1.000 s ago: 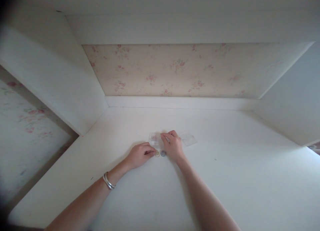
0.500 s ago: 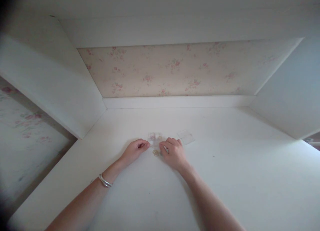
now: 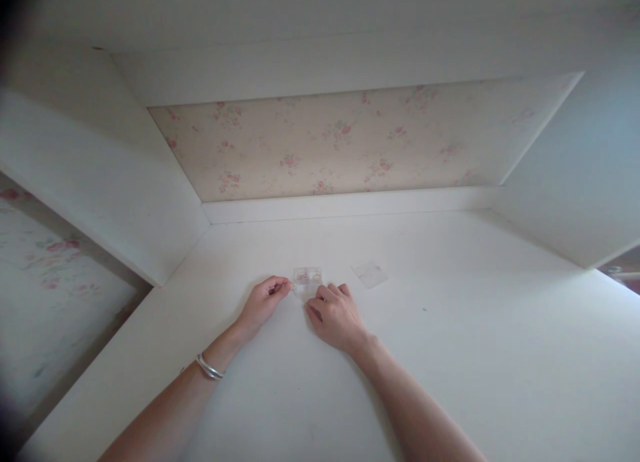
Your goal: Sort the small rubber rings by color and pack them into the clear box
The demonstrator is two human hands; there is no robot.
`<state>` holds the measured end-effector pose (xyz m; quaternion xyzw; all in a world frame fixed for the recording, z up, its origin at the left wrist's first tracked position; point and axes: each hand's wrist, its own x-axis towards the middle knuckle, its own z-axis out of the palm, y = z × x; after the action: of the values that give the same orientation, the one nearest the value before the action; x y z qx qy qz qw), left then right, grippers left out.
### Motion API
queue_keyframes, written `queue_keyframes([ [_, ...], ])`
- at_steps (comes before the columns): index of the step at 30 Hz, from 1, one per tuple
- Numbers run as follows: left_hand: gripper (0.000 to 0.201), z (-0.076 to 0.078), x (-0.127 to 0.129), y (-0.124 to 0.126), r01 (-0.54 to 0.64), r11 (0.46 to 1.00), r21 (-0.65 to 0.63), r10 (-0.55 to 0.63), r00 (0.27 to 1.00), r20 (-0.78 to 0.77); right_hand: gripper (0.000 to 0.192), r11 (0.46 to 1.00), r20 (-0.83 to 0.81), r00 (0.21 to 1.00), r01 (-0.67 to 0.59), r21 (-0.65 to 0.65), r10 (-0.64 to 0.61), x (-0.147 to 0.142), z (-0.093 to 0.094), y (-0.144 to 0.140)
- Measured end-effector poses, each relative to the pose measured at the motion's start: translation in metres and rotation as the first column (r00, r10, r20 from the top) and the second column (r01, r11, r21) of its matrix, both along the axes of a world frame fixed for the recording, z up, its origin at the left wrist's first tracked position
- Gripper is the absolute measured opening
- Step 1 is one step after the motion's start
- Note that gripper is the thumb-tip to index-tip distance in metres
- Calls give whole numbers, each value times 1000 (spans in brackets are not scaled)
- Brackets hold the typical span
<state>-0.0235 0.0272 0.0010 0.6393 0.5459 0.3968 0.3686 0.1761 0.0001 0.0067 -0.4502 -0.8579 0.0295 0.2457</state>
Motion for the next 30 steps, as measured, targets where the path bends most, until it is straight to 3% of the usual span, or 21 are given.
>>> queue_keyframes([
  [5,35,11,3,7,-56,994,94,65,994,-91,26,1000,-4,1000,22,16,-22,-1,-1,-1],
  [11,27,23,31,27,89,961,263,-18,965,-260,26,998,22,998,57,36,-58,-2,-3,-1],
  [18,25,18,50,47,164,965,206,-53,886,-460,24,999,34,998,44,24,-45,1,1,-3],
  [23,28,23,46,39,184,955,234,-66,897,-436,22,1000,54,998,24,10,-25,1,3,-4],
  [30,30,20,30,1,161,969,190,-95,943,-318,21,1000,73,997,15,-9,-14,-1,-2,-2],
])
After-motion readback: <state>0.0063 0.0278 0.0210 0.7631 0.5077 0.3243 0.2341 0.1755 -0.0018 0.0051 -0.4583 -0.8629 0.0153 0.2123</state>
